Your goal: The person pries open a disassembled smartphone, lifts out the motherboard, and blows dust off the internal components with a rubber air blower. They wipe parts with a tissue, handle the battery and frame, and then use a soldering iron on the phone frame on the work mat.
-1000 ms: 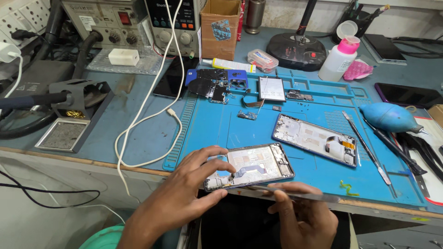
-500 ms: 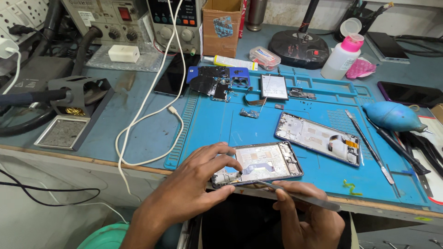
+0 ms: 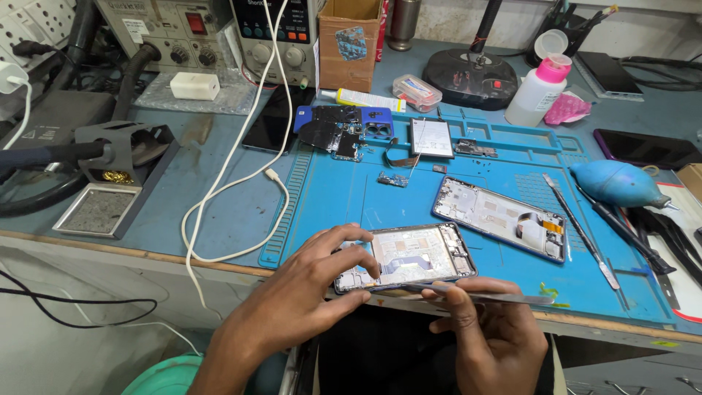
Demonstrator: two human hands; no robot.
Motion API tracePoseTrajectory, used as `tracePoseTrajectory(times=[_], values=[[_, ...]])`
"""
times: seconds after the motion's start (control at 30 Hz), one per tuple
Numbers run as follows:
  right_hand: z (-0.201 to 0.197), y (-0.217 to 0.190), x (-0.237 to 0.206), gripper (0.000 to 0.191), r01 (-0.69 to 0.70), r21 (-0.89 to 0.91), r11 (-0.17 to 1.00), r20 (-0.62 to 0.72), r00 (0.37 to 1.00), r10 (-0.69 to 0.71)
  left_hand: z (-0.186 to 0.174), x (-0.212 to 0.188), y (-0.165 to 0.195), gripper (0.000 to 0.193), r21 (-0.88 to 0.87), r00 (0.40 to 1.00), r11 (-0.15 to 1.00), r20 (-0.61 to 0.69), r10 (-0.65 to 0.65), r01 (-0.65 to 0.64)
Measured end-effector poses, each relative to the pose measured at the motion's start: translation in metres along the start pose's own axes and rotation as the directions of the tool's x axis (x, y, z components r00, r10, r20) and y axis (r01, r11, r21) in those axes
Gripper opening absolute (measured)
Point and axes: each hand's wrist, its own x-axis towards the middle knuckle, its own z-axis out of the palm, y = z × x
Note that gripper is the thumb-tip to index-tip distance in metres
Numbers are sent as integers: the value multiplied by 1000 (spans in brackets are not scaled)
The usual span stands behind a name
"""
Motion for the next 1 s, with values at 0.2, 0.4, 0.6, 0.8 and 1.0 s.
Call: tracePoseTrajectory(times=[0.2,0.4,0.6,0.8,1.0], values=[[0,9,4,18,-205,206,957,-21,977,213,1,-1,1,25,-2,999,999,13,-40,40],[1,20,2,18,-312,287,906,-58,938,341,1,-2,0,25,-5,1000,1000,-4,-13,13],[0,20,4,20,-321,284,903,-56,935,350,3,-2,0,25,-10,1000,1000,-18,-14,14],[-1,18,5,20,-324,278,904,-44,936,349,5,-2,-1,25,34,999,999,-53,4,-3],[-2,18,6,21,-316,289,904,-40,939,341,14,-2,4,26,32,987,999,-152,41,-37]])
